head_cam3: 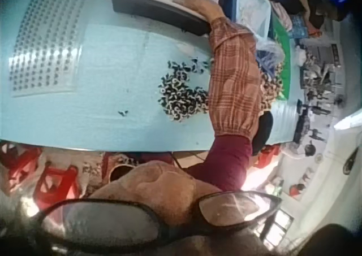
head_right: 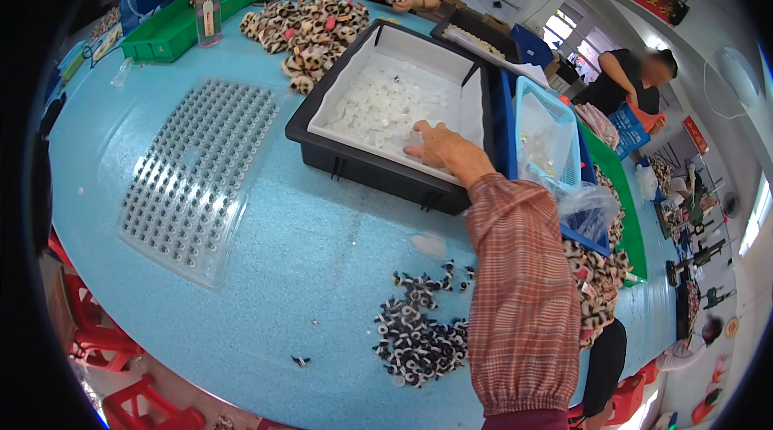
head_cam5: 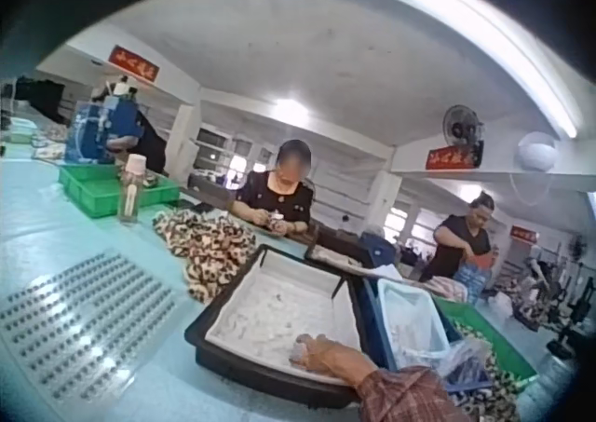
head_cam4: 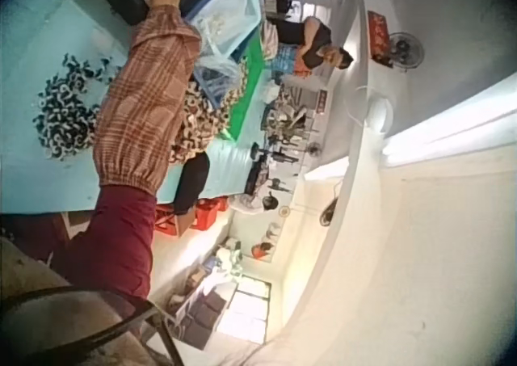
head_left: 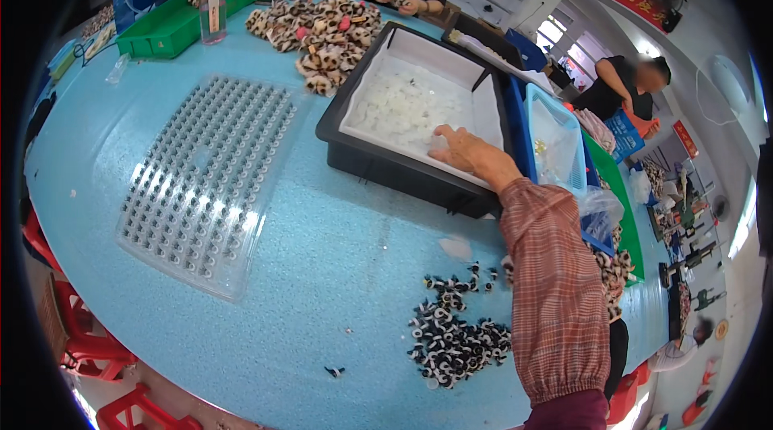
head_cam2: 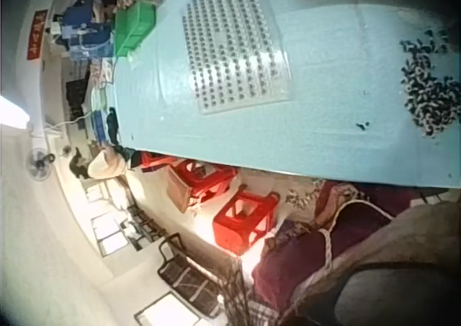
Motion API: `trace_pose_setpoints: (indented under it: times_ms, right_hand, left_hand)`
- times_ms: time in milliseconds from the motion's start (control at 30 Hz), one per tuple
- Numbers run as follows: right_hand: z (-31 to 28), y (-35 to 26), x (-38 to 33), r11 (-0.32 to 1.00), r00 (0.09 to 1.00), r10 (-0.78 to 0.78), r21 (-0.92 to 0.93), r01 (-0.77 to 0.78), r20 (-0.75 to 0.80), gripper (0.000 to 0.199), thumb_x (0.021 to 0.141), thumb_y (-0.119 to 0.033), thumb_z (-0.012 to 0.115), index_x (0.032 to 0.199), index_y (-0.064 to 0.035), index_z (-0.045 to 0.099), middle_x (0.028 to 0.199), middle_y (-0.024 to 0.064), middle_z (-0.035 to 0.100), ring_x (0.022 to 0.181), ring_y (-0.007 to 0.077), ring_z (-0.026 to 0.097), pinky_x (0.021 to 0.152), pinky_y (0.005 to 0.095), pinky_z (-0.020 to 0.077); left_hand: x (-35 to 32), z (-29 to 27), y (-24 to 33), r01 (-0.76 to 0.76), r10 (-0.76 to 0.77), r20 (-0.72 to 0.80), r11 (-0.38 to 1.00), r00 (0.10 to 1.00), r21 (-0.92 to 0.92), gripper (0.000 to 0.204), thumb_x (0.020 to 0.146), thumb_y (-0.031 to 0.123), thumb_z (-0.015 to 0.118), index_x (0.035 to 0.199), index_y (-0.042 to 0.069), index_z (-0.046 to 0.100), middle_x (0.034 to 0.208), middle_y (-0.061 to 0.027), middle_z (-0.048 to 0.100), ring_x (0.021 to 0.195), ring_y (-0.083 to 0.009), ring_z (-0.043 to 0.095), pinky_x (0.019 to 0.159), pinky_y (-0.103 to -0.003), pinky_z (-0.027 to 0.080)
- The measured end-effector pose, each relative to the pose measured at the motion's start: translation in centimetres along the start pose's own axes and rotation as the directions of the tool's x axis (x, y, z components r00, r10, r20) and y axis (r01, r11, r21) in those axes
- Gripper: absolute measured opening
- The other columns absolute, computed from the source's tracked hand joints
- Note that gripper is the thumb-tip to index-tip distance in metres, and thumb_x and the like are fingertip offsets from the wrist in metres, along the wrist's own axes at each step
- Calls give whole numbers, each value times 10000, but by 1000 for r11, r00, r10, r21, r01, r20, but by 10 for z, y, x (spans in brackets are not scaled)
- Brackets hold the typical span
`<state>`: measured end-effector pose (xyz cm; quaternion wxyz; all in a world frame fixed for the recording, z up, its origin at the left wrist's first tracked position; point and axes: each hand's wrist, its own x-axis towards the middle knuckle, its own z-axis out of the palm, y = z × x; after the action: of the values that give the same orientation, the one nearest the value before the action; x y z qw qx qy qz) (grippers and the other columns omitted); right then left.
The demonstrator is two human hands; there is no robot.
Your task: The recorder is assembling components for leopard-print stuffed toys by attaching plastic eyes and other parts.
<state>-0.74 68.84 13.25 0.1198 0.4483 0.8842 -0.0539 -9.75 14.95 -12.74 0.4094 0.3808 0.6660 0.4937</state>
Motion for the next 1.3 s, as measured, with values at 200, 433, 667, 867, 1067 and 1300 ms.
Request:
trace_pose_setpoints:
  times_ms: [200,433,667,867,1067,1300]
  right_hand:
    - [-1,5,4,966,968,-244,101,237,56,419,965,-402,420,1331,-213,341,1159,256,536,1100,383,530,974,451,376]
    - [-10,-40,16,957,951,-288,61,283,109,436,970,-375,406,1357,-190,331,1230,216,522,1150,352,508,1008,436,360]
    - [2,-82,58,824,908,-414,394,406,-68,562,868,-516,517,1304,-167,457,1228,208,555,1157,358,524,971,404,414]
    - [-15,-87,37,852,883,-469,263,453,-2,539,786,-478,605,1222,-169,534,1177,146,599,1083,291,565,923,361,428]
    - [-20,-94,22,853,903,-430,329,404,6,536,763,-474,632,1195,-159,589,1059,115,659,996,248,605,883,350,440]
    - [-5,-86,29,798,892,-446,420,432,-71,329,831,-322,600,1067,-102,666,936,95,670,877,200,600,817,314,451]
  left_hand:
    - [-2,0,-17,9,-8,10,999,1000,-47,75,732,30,588,686,-12,631,716,-69,583,667,-176,564,592,-287,448]
    - [-14,-3,-32,6,-9,-40,997,999,-83,77,729,36,589,685,-9,634,713,-72,585,666,-180,565,593,-289,449]
    - [-29,-9,-40,18,-26,-112,997,993,-73,79,727,42,591,684,-7,637,709,-76,588,664,-184,567,594,-291,449]
    - [-29,-7,-44,-11,-1,-140,997,990,-82,81,724,46,592,684,-5,639,707,-79,591,662,-187,569,595,-293,449]
    - [-30,-7,-48,-36,24,-150,996,988,-80,83,722,51,593,683,-4,642,704,-82,593,660,-190,570,595,-295,449]
    - [-35,-8,-52,-58,47,-177,996,983,-62,86,719,57,594,682,-1,645,701,-86,596,659,-194,572,596,-297,450]
